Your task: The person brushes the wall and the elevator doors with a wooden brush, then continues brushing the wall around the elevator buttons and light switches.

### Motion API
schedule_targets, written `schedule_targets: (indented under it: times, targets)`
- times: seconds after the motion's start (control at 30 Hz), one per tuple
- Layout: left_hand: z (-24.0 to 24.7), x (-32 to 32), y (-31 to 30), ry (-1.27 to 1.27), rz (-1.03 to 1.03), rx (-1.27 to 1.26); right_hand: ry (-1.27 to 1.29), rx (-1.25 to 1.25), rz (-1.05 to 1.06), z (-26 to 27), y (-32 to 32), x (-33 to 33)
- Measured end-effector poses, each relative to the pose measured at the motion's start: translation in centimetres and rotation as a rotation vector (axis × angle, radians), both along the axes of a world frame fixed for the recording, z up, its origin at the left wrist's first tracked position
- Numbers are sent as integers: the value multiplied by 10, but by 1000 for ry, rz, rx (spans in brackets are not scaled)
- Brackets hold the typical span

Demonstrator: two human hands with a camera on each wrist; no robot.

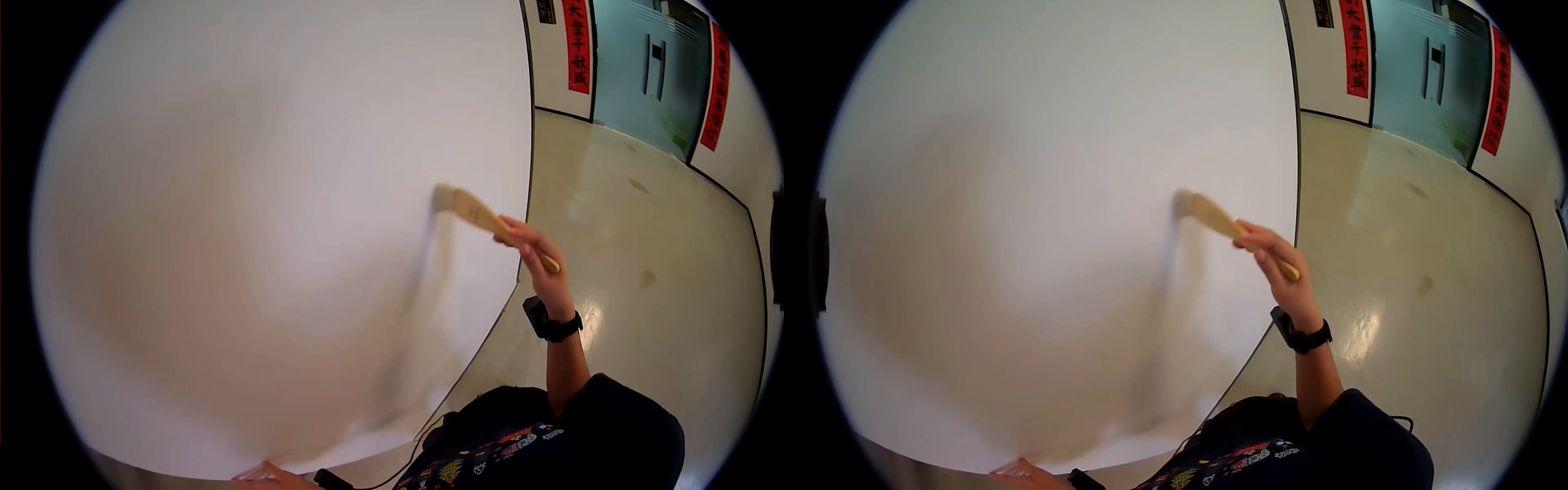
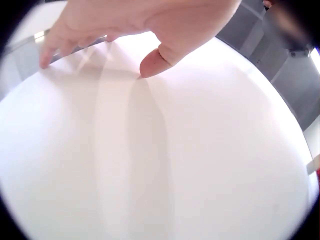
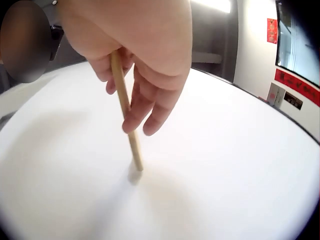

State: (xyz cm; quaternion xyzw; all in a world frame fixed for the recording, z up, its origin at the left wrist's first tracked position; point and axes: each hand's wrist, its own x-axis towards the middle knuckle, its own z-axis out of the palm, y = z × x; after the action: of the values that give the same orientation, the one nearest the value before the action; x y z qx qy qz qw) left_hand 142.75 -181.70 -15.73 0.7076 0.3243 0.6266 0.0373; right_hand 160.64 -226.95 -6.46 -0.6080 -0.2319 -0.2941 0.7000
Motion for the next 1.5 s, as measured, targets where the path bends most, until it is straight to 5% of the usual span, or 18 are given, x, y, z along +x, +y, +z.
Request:
schedule_targets:
  times: [0.17, 0.33, 0.57, 0.67, 0.83, 0.93, 1.03, 1.33, 1.5]
  targets:
    - [-14, 30, -58, -90, -228, -379, 25, 33, -361, -23, -34, 36]
    - [-37, 53, -117, 13, -345, -390, -81, -112, -193, -41, -1, 25]
    - [-41, 41, -148, 296, -439, -470, 54, -83, 876, -48, 17, -18]
    - [-41, 43, -155, 369, -428, -449, -58, -223, 656, -62, -1, 10]
    - [-45, 47, -151, 399, -428, -446, 69, 261, 272, -83, -59, 51]
    - [-43, 49, -151, 420, -412, -435, 126, 291, -101, -96, -75, 66]
    - [-33, 41, -155, 470, -410, -418, 194, 313, -212, -95, -70, 66]
    - [-11, 10, -152, 600, -495, -548, 109, 109, 64, -72, 19, 16]
    - [2, -31, -146, 656, -495, -565, 22, -31, 424, -55, 60, -22]
